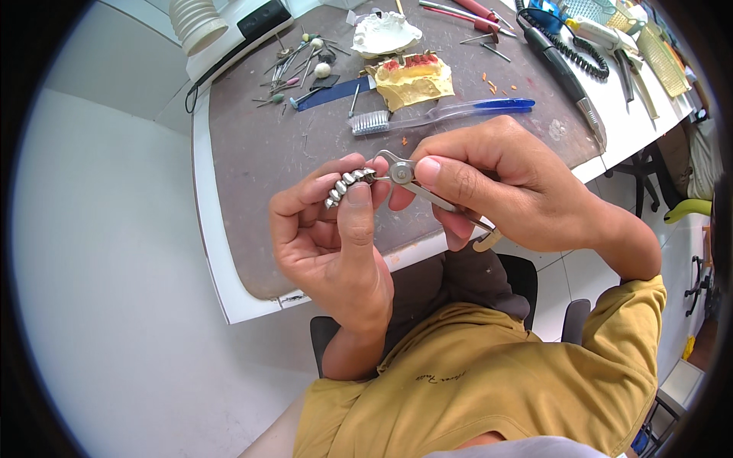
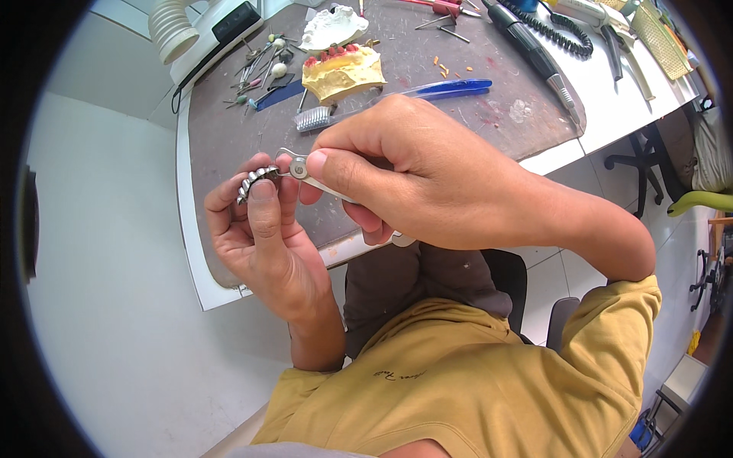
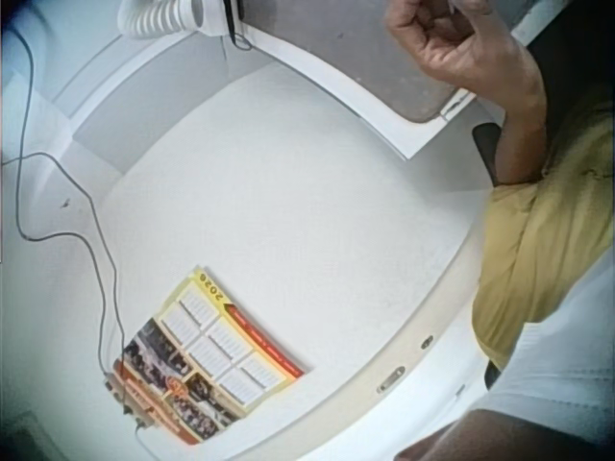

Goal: The person uses a rotary handpiece to grind and smooth a small metal dental appliance. They then switch to a caliper to measure the appliance and later use a rotary tool with a cutting disc to trim the edges of the metal piece.

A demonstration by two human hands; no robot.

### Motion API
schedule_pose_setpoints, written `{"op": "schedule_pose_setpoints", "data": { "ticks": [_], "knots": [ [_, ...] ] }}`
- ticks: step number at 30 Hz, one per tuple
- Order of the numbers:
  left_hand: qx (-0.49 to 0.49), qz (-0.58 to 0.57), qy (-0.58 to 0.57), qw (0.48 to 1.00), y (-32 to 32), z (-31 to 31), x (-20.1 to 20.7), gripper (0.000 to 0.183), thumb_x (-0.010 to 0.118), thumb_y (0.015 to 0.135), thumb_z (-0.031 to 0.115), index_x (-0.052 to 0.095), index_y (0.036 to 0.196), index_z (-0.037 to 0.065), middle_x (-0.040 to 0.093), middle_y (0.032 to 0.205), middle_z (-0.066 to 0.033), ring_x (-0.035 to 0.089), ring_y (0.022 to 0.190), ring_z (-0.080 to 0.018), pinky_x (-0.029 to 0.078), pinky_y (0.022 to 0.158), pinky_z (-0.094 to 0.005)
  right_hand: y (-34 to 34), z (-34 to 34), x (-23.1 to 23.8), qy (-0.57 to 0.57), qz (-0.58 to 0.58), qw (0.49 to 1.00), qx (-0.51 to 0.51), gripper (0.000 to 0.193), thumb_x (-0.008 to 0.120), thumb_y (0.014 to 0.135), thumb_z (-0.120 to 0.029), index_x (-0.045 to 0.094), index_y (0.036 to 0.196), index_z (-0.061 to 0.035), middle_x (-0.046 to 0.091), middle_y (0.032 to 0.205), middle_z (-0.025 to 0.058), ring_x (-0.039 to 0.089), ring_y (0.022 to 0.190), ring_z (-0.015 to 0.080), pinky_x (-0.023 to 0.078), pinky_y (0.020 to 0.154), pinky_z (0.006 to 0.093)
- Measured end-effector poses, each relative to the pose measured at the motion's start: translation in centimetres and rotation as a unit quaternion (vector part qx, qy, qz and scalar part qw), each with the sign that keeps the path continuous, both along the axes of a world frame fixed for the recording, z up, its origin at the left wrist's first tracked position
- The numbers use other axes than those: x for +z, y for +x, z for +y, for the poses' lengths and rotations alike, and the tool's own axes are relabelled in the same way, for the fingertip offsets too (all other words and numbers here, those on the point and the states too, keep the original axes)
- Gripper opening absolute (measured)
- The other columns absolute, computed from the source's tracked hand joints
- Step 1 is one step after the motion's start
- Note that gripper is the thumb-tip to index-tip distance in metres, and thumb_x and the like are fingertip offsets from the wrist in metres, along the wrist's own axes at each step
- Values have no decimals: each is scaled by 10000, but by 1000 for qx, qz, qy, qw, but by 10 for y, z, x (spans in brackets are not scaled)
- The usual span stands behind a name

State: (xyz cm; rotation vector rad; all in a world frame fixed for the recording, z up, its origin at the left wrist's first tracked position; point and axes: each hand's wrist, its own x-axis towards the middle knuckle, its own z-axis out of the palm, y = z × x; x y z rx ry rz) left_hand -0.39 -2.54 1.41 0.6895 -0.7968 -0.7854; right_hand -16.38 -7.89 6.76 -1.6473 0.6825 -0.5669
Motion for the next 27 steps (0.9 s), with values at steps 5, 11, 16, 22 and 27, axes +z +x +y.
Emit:
{"op": "schedule_pose_setpoints", "data": {
  "ticks": [5, 11, 16, 22, 27],
  "knots": [
    [3, -50, -1, 999, -3, 0, -1, 181, 625, 898, 13, 540, 1058, 9, 630, 1061, -166, 662, 946, -225, 597, 719, -278, -3, -2, -5, 26, -11, 1000, 7, 400, 437, 1035, -288, 625, 882, 30, 580, 638, 19, 604, 599, 76, 507, 556, 214],
    [-6, -39, -9, 999, -1, -1, -1, 221, 619, 894, -2, 519, 1090, 5, 622, 1093, -182, 659, 962, -237, 587, 762, -289, 0, -4, -2, 77, -43, 996, 17, 397, 460, 1022, -317, 608, 878, 22, 647, 709, 68, 656, 634, 110, 543, 561, 222],
    [-26, -12, 6, 1000, -1, -2, -1, 267, 628, 889, -7, 501, 1124, 7, 612, 1107, -190, 659, 965, -264, 587, 760, -314, -2, -4, -4, 102, -58, 993, 9, 397, 467, 1020, -325, 615, 879, 15, 644, 704, 66, 664, 623, 118, 548, 545, 226],
    [-22, 39, 17, 999, 3, -3, -1, 257, 629, 903, 14, 505, 1127, -2, 613, 1108, -188, 662, 969, -279, 596, 783, -318, 1, -7, -5, 95, -55, 994, 14, 394, 462, 1022, -316, 606, 864, 15, 635, 698, 61, 666, 625, 122, 543, 553, 227],
    [-39, 50, -7, 998, 5, 0, -2, 196, 609, 897, -42, 538, 1078, -18, 623, 1111, -209, 662, 999, -312, 602, 812, -345, 2, -4, -5, 69, -43, 997, 12, 391, 459, 1024, -301, 602, 846, 16, 548, 646, 11, 644, 641, 93, 535, 560, 217]
  ]
}}
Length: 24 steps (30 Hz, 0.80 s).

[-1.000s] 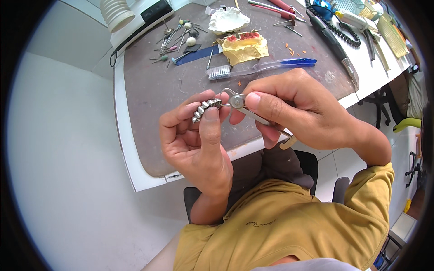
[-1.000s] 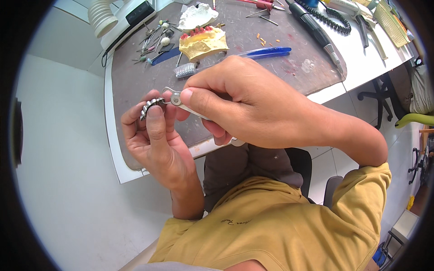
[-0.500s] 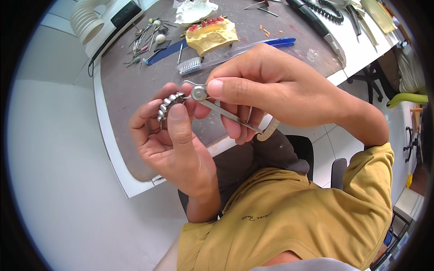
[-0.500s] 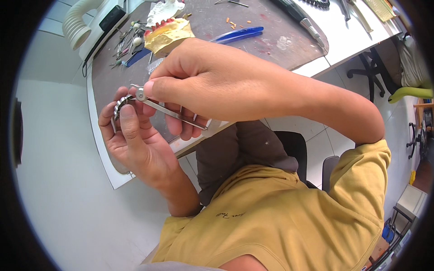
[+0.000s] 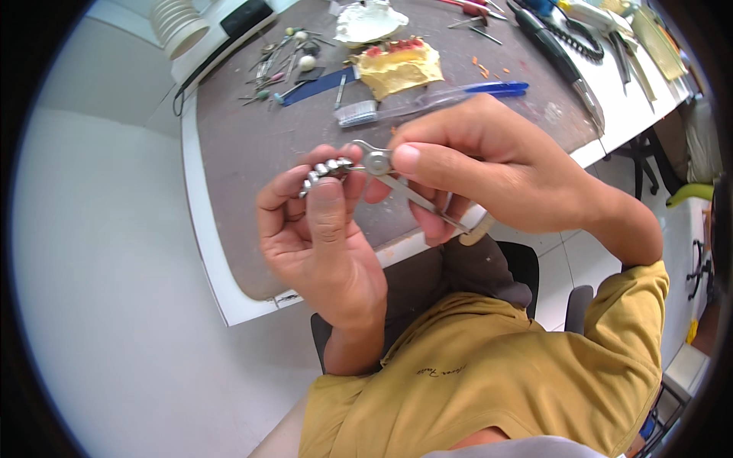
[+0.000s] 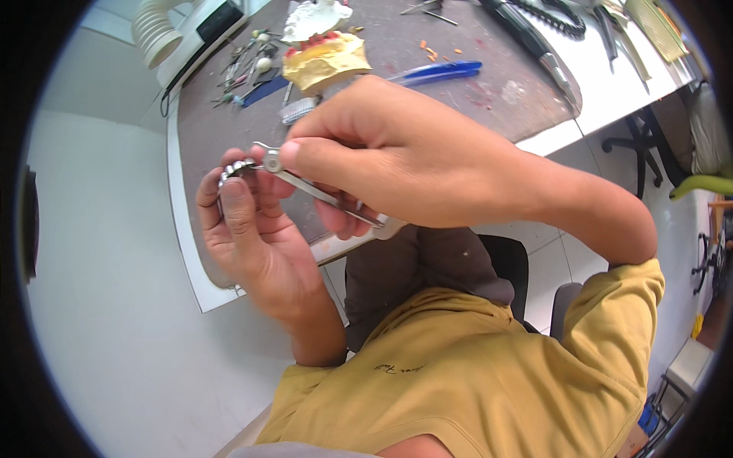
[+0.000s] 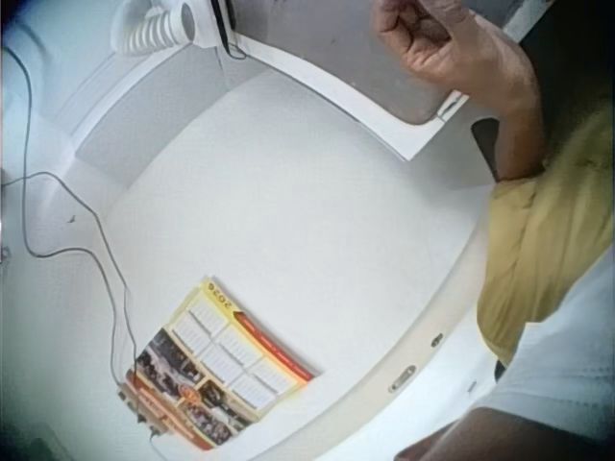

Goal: The person uses a rotary handpiece to grind and smooth a small metal dental appliance. They then switch to a caliper to measure the appliance and later use a rotary tool with a cutting disc to trim the edges of the metal piece.

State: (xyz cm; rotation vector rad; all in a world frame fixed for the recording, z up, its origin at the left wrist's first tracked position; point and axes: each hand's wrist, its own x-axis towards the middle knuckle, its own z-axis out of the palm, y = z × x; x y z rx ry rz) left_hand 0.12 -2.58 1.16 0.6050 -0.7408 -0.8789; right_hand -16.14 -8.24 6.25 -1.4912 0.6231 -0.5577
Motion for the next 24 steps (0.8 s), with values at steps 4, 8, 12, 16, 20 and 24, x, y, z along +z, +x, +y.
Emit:
{"op": "schedule_pose_setpoints", "data": {
  "ticks": [4, 8, 12, 16, 20, 24],
  "knots": [
    [40, -64, -9, 997, -1, -2, -2, 167, 600, 921, 18, 553, 1077, -20, 610, 1150, -193, 652, 1042, -320, 617, 745, -276, 0, 3, 1, -42, 25, 999, 0, 394, 441, 1032, -268, 640, 905, 46, 506, 634, -4, 583, 600, 69, 476, 533, 224],
    [25, -89, -20, 995, 0, -3, -6, 158, 595, 922, 10, 561, 1071, -30, 612, 1146, -221, 667, 1005, -335, 624, 674, -290, -2, 6, 3, -113, 43, 993, -7, 381, 435, 1031, -230, 670, 943, 57, 516, 608, 9, 565, 557, 79, 450, 520, 233],
    [38, -112, -28, 993, 1, 1, -6, 145, 600, 917, 1, 568, 1054, -33, 626, 1116, -226, 679, 973, -330, 625, 646, -300, 0, 5, 3, -176, 45, 983, -13, 367, 444, 1026, -211, 676, 927, 56, 537, 593, 24, 570, 542, 85, 439, 498, 239],
    [46, -119, -30, 991, -2, 0, -8, 159, 634, 890, -18, 576, 1037, -29, 639, 1088, -223, 683, 952, -330, 621, 643, -308, -3, 5, 0, -206, 44, 977, -20, 354, 449, 1023, -205, 680, 926, 44, 550, 582, 32, 572, 532, 86, 431, 482, 241],
    [57, -146, -29, 987, -5, 1, -4, 180, 671, 857, -36, 581, 1011, -22, 649, 1063, -218, 684, 942, -326, 607, 644, -321, -5, 4, -1, -270, 74, 960, -29, 336, 451, 1018, -193, 678, 909, 30, 553, 565, 30, 557, 515, 82, 419, 473, 243],
    [71, -151, -30, 986, -7, 3, -1, 174, 681, 848, -38, 584, 991, -16, 655, 1037, -206, 683, 940, -318, 595, 654, -330, -2, 6, 1, -238, 59, 969, -37, 321, 453, 1013, -181, 664, 878, 20, 558, 557, 29, 543, 505, 79, 404, 467, 249]
  ]
}}
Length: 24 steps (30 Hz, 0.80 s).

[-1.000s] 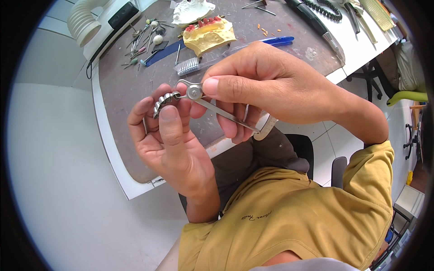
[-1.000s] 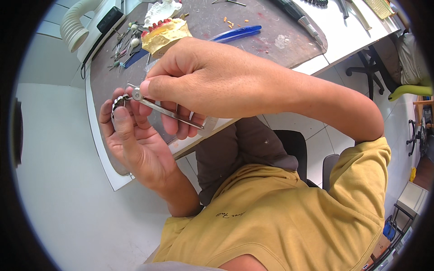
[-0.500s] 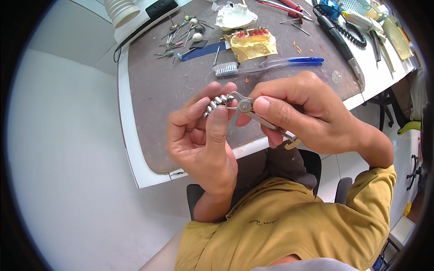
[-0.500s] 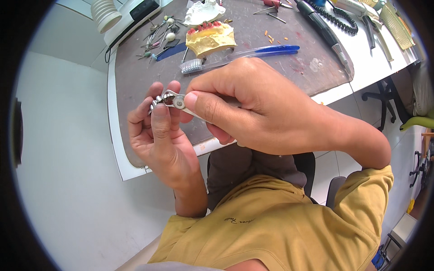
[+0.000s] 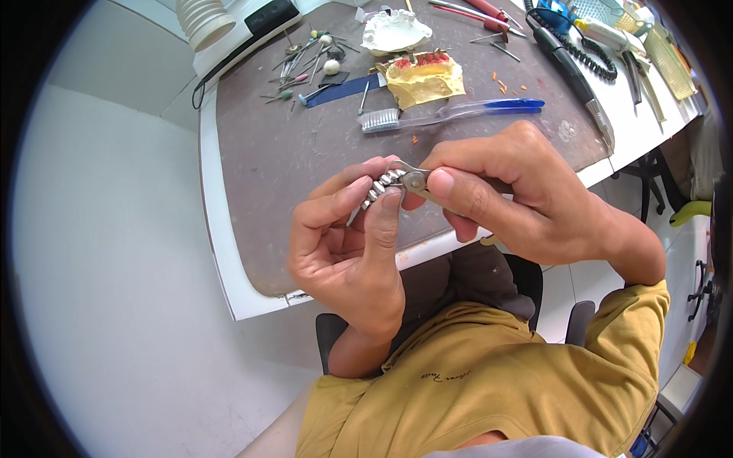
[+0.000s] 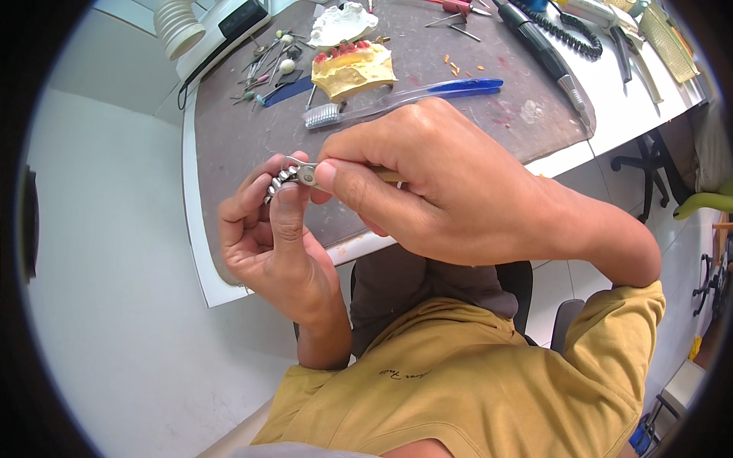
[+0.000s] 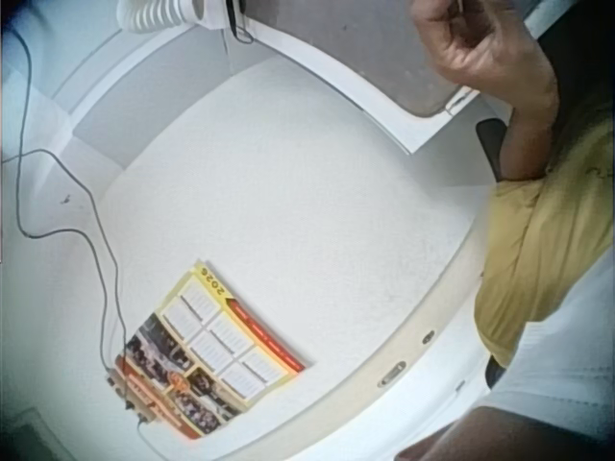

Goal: The person uses a rotary handpiece to grind and smooth a small metal dental appliance. They then switch to a caliper to measure the appliance and later use a rotary tool with a cutting disc to trim the edges of the metal piece.

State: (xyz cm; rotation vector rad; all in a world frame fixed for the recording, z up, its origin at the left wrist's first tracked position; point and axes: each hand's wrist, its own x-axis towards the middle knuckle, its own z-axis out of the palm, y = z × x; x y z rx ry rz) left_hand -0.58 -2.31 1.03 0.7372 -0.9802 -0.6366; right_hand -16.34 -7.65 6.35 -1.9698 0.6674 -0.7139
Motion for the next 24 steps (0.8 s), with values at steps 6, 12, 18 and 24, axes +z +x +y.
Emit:
{"op": "schedule_pose_setpoints", "data": {
  "ticks": [6, 12, 18, 24],
  "knots": [
    [-9, 10, 22, 1000, -3, -1, 1, 239, 676, 857, -22, 561, 1066, -27, 645, 1045, -188, 677, 940, -288, 593, 701, -316, -1, -2, 2, 102, -7, 995, 16, 340, 466, 1019, -227, 638, 848, 11, 592, 606, 30, 577, 560, 72, 443, 502, 231],
    [-36, 62, 39, 997, -3, -4, 2, 338, 650, 854, -64, 506, 1158, -33, 618, 1146, -221, 659, 1025, -285, 598, 786, -327, -2, -7, 1, 232, -74, 970, 25, 398, 474, 1021, -302, 613, 840, 24, 630, 679, 60, 655, 618, 114, 543, 557, 225],
    [-16, 55, 24, 998, -2, -5, 1, 338, 651, 855, -56, 514, 1162, -30, 617, 1152, -225, 657, 1031, -292, 575, 839, -339, -2, -9, 0, 245, -92, 964, 34, 404, 480, 1016, -316, 619, 850, 25, 639, 684, 74, 656, 604, 122, 549, 542, 231],
    [31, 50, 41, 997, -2, -4, 0, 288, 640, 866, -47, 545, 1136, -24, 616, 1142, -223, 662, 1009, -315, 582, 815, -364, 0, -9, -2, 253, -79, 964, 35, 403, 478, 1016, -319, 619, 855, 23, 641, 689, 69, 661, 610, 120, 550, 551, 226]
  ]
}}
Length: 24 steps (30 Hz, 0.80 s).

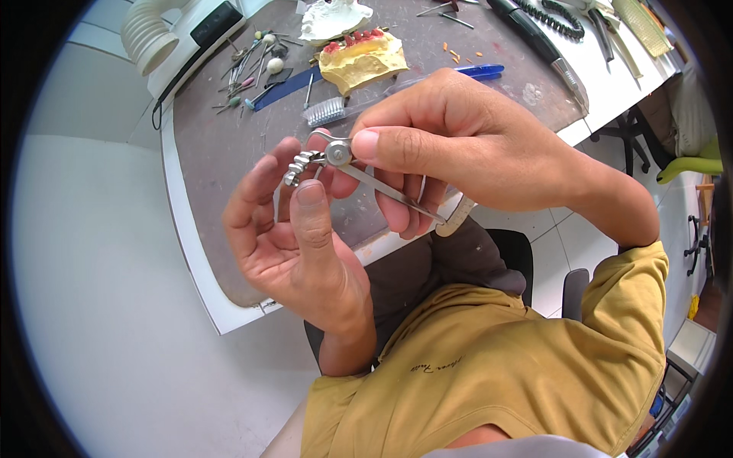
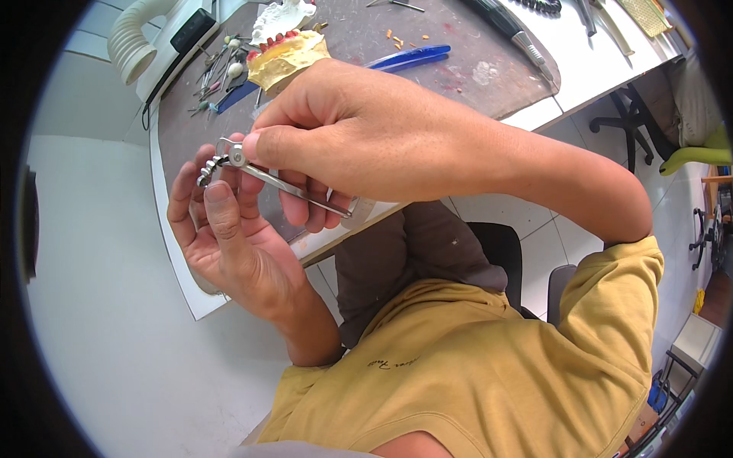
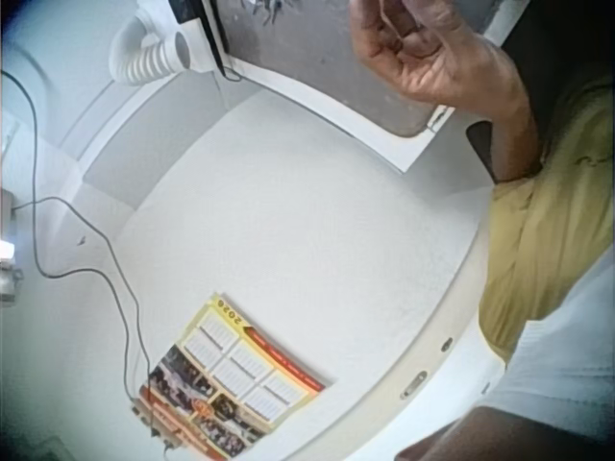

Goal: The person uses a rotary handpiece to grind and smooth a small metal dental appliance. They then switch to a caliper to measure the appliance and later use a rotary tool with a cutting disc to trim the edges of the metal piece.

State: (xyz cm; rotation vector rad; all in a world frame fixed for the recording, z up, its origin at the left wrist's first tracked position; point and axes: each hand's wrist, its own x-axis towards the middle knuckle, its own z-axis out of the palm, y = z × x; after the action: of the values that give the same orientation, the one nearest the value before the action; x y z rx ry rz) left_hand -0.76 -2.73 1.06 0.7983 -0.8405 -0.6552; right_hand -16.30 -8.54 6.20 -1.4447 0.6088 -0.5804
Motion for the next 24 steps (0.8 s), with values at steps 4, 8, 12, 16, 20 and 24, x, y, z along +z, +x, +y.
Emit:
{"op": "schedule_pose_setpoints", "data": {
  "ticks": [4, 8, 12, 16, 20, 24],
  "knots": [
    [-43, 9, -25, 999, 3, 2, -1, 236, 610, 879, -57, 560, 1108, -26, 615, 1142, -226, 670, 985, -313, 597, 758, -367, 0, 1, 3, -18, 19, 1000, 0, 400, 477, 1018, -316, 613, 847, 20, 645, 697, 68, 668, 624, 122, 551, 558, 225],
    [-50, 10, -46, 998, 5, 1, -2, 199, 586, 887, -74, 556, 1079, -31, 612, 1134, -230, 671, 984, -321, 605, 767, -361, 2, 2, 8, -31, 49, 998, -1, 404, 471, 1023, -307, 579, 796, 9, 583, 649, 21, 635, 619, 84, 516, 542, 207],
    [-38, -15, -45, 998, 5, 1, -2, 159, 576, 926, 16, 548, 1070, -41, 613, 1112, -212, 672, 984, -318, 624, 764, -334, 4, 2, 5, -72, 33, 997, -1, 392, 462, 1028, -273, 579, 778, 6, 537, 615, -8, 546, 556, 46, 439, 497, 209],
    [-57, 12, -28, 998, 5, 1, -2, 168, 606, 895, -49, 548, 1052, -36, 610, 1121, -226, 672, 987, -329, 605, 808, -355, 2, 3, 3, -87, 33, 996, 0, 389, 454, 1032, -266, 601, 802, 11, 535, 605, -9, 520, 544, 40, 413, 488, 218],
    [-62, 12, -34, 997, 5, 2, 0, 169, 608, 894, -50, 547, 1051, -38, 610, 1116, -224, 673, 988, -327, 604, 809, -351, 3, 2, 5, -104, 37, 994, 3, 387, 456, 1032, -268, 610, 820, 17, 546, 611, -3, 531, 561, 38, 424, 498, 216],
    [-61, 13, -30, 998, 4, 2, 1, 168, 605, 895, -53, 549, 1053, -38, 611, 1116, -221, 676, 975, -317, 603, 795, -345, 3, 3, 3, -90, 27, 996, 4, 377, 465, 1030, -264, 609, 829, 20, 573, 630, 5, 551, 580, 46, 450, 522, 213]
  ]
}}
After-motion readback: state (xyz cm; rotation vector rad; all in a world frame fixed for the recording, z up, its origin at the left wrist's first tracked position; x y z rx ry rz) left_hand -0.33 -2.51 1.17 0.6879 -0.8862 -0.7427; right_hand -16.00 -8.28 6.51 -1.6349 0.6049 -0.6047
